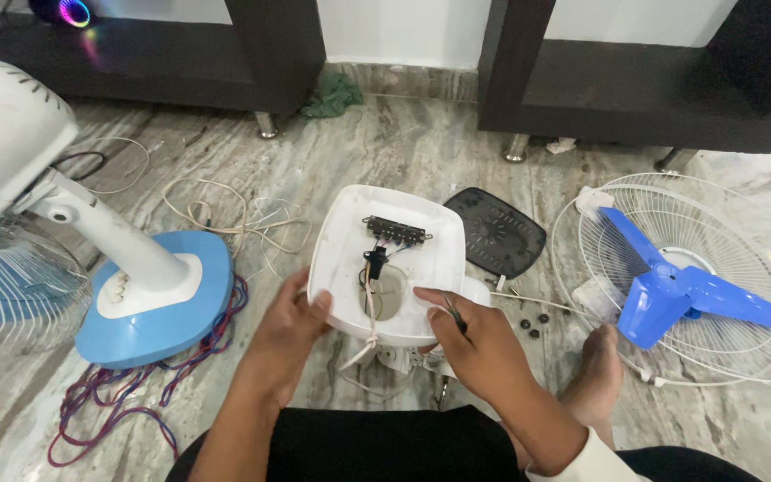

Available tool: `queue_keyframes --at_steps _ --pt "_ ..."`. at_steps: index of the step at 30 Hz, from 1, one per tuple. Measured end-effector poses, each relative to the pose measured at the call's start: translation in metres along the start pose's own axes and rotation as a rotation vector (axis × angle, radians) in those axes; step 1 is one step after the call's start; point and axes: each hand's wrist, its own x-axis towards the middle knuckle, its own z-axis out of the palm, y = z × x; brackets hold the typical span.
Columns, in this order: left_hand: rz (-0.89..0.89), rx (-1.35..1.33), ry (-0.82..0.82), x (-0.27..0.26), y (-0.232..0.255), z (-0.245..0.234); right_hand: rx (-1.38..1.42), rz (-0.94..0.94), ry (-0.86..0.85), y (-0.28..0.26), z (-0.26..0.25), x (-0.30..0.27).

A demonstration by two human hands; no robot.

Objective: The person sits on the floor and uses a screwdriver to connect wires to a circuit board inside a white plastic housing. They then place a black vented cover over the housing and secure it with screws.

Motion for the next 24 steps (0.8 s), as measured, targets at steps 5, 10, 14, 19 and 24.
queue_keyframes --at_steps 5,10,14,19,24 --pt "0.107 -0.152 0.061 0.002 -0.008 -0.007 -0.231 0.021 -0.035 -0.012 -0.008 -0.005" --pt "0.114 -0.023 0.115 0.014 0.006 -0.009 -0.268 -0.100 -0.103 -0.023 -0.014 -0.003" --pt "0.040 -0.071 0.006 0.017 0.014 -0.011 -0.100 -0.261 -0.169 -0.021 -0.014 -0.001" --pt "-0.041 -0.130 0.047 0.018 0.015 -0.010 -0.233 -0.132 0.166 0.011 -0.018 0.022" --pt "-0.024 -0.119 0.111 0.016 0.017 -0.011 -0.349 -0.065 0.520 0.106 -0.043 0.091"
